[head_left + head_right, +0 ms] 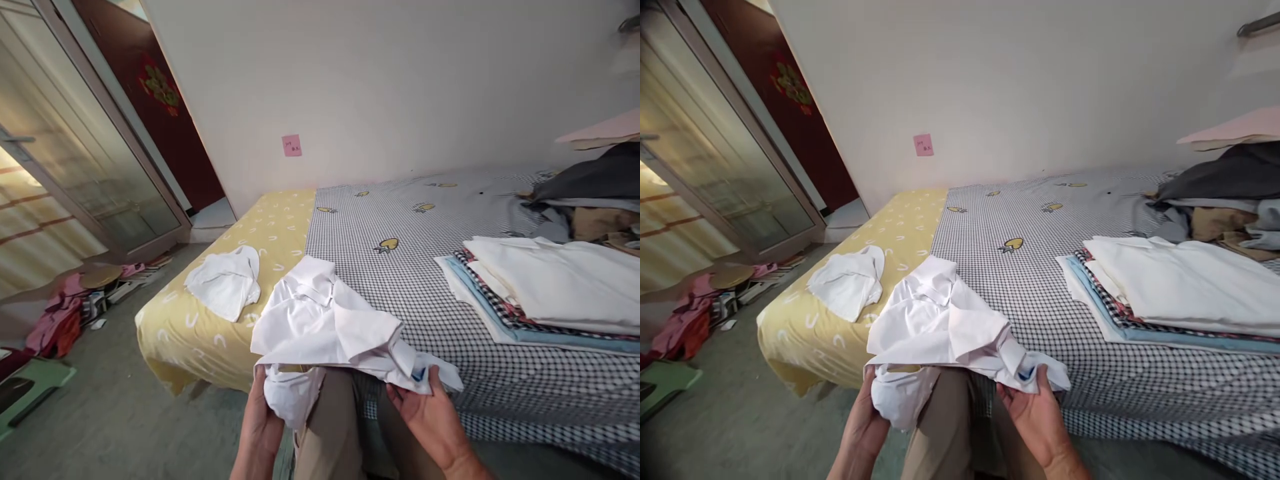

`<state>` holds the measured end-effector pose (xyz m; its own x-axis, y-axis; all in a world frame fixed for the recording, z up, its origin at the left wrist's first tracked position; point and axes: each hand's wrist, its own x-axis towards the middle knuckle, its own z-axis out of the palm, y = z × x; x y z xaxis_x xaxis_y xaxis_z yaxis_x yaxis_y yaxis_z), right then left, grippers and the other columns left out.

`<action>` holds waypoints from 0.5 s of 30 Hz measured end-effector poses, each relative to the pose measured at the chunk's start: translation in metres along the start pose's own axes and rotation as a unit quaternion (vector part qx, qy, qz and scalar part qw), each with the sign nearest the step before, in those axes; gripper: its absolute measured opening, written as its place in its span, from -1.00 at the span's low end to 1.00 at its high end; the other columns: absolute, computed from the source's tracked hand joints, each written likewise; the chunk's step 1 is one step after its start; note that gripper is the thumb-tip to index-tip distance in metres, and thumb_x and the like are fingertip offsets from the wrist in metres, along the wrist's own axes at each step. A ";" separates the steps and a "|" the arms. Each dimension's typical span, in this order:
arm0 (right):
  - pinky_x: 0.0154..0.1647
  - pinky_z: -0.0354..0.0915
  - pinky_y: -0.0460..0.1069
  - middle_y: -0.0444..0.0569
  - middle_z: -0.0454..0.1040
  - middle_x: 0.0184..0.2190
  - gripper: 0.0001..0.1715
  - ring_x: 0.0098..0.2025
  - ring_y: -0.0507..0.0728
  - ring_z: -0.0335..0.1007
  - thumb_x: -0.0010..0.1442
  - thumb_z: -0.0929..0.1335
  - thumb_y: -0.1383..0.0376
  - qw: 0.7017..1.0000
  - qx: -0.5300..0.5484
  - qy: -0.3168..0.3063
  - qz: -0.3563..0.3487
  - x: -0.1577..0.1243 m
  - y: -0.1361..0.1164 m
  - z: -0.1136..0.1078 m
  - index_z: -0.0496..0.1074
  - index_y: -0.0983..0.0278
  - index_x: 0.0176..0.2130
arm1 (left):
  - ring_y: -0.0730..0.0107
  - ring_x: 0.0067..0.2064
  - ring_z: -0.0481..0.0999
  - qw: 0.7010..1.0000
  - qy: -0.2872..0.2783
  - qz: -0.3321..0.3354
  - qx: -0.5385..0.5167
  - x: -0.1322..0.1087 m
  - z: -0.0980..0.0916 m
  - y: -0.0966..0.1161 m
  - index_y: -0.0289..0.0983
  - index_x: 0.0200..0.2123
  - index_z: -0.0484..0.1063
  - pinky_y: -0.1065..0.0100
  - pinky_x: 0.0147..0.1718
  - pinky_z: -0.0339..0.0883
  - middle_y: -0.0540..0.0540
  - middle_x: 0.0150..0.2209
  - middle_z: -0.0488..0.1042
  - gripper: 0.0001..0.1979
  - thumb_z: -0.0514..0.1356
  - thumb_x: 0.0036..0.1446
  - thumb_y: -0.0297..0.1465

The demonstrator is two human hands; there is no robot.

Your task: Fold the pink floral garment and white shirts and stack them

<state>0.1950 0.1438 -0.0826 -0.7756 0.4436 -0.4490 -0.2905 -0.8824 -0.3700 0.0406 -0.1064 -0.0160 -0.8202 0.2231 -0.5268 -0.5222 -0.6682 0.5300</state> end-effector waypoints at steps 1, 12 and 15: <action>-0.15 0.52 0.16 -0.09 0.64 -0.05 -0.46 -0.08 0.22 0.57 0.01 0.55 -0.11 1.000 0.011 -0.006 0.007 0.000 -0.003 0.001 0.55 0.08 -0.09 | 0.30 -0.20 0.70 1.000 -0.017 -0.019 -0.018 0.006 -0.008 -0.001 -0.19 -0.22 0.64 0.21 0.11 0.48 -0.06 -0.27 0.72 -0.79 0.16 0.30 -0.40; -0.05 0.51 0.15 -0.14 0.59 0.06 -0.44 0.07 0.19 0.51 0.02 0.59 0.01 0.999 0.004 -0.037 0.007 -0.001 0.004 -0.002 0.51 0.02 -0.01 | 0.19 0.03 0.63 0.993 -0.099 -0.070 0.013 0.006 -0.035 -0.050 -0.19 0.09 0.55 0.15 0.29 0.29 -0.16 0.03 0.62 -0.66 0.20 0.28 -0.49; -0.05 0.52 0.12 -0.14 0.61 0.02 -0.50 0.04 0.17 0.53 0.08 0.57 0.11 1.000 -0.006 -0.010 -0.020 0.001 -0.001 0.003 0.50 0.04 0.01 | 0.25 0.07 0.60 0.983 -0.171 -0.064 -0.002 0.000 -0.030 -0.045 -0.18 0.03 0.59 0.23 0.27 0.27 -0.16 0.05 0.61 -0.70 0.14 0.33 -0.45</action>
<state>0.1926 0.1448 -0.0808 -0.7748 0.4745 -0.4178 -0.3138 -0.8623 -0.3974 0.0711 -0.0973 -0.0598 -0.7793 0.5301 -0.3342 -0.6253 -0.6222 0.4710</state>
